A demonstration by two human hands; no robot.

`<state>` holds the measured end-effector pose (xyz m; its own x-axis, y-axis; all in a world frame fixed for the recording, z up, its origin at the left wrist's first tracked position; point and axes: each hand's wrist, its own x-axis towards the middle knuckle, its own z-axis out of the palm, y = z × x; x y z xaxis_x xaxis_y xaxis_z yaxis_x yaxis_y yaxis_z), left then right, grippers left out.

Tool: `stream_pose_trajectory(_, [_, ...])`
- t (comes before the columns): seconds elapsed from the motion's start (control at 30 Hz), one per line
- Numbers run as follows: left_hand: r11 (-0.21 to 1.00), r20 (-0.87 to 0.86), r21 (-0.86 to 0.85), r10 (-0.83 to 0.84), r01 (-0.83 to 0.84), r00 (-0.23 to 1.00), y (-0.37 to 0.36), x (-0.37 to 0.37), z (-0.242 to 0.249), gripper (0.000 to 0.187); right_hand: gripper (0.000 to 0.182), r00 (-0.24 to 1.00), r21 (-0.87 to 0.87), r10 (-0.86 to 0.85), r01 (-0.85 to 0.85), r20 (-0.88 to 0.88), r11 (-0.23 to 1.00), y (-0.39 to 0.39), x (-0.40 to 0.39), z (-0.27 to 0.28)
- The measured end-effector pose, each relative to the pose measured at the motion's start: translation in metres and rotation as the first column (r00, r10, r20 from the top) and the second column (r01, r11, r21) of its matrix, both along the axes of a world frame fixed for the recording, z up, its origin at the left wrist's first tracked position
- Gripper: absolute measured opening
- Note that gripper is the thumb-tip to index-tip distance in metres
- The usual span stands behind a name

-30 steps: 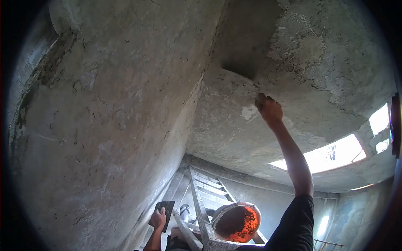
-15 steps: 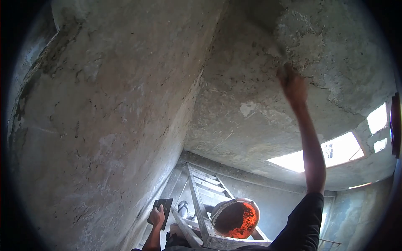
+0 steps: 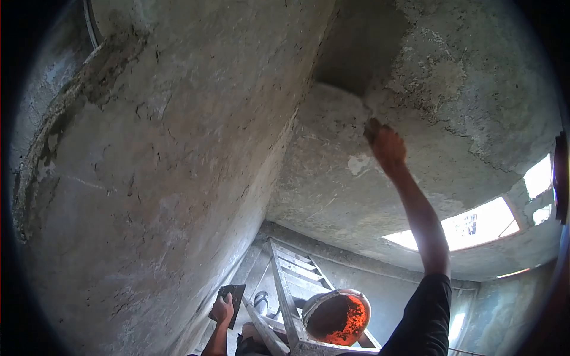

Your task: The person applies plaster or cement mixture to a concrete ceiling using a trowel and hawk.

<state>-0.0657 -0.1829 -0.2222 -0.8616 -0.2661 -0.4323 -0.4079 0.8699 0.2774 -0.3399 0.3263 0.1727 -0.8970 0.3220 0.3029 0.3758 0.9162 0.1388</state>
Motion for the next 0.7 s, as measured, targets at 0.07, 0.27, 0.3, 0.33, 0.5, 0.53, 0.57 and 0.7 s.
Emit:
stream_pose_trajectory(0.07, [1.000,0.009,0.012,-0.008,0.008,1.000,-0.002,0.002,-0.002,0.056,0.029,0.991,-0.057,-0.049,0.042,-0.128,0.997,0.019,-0.006,0.020])
stream_pose_trajectory(0.27, [0.999,0.079,0.031,-0.019,0.017,0.997,0.000,0.006,0.015,0.055,0.031,0.928,0.059,0.080,-0.063,-0.364,0.996,-0.003,0.004,0.093])
stream_pose_trajectory(0.3, [0.999,0.082,0.031,-0.018,0.016,0.996,0.000,0.007,0.013,0.056,0.032,0.916,-0.017,0.054,-0.067,-0.398,0.998,-0.004,0.005,0.088])
stream_pose_trajectory(0.33, [0.999,0.084,0.033,-0.015,0.013,0.996,0.001,0.007,0.011,0.056,0.032,0.902,-0.090,0.030,-0.076,-0.431,0.993,-0.005,0.006,0.082])
stream_pose_trajectory(0.5, [1.000,0.101,0.022,-0.014,0.011,0.995,0.005,0.009,0.007,0.058,0.030,0.997,-0.066,0.035,-0.040,-0.074,0.997,0.017,0.013,-0.035])
stream_pose_trajectory(0.53, [1.000,0.096,0.017,-0.011,0.009,0.995,0.006,0.008,0.006,0.059,0.031,0.999,-0.089,0.026,-0.029,-0.036,0.996,0.008,0.014,-0.041])
stream_pose_trajectory(0.57, [1.000,0.092,0.017,-0.007,0.005,0.996,0.006,0.007,0.005,0.059,0.031,0.999,-0.089,0.030,-0.033,-0.040,0.995,0.008,0.014,-0.047])
stream_pose_trajectory(0.7, [1.000,0.086,0.007,-0.010,0.010,0.996,0.007,-0.002,0.015,0.058,0.031,0.999,-0.070,0.032,-0.031,0.022,0.997,0.016,0.009,-0.043])
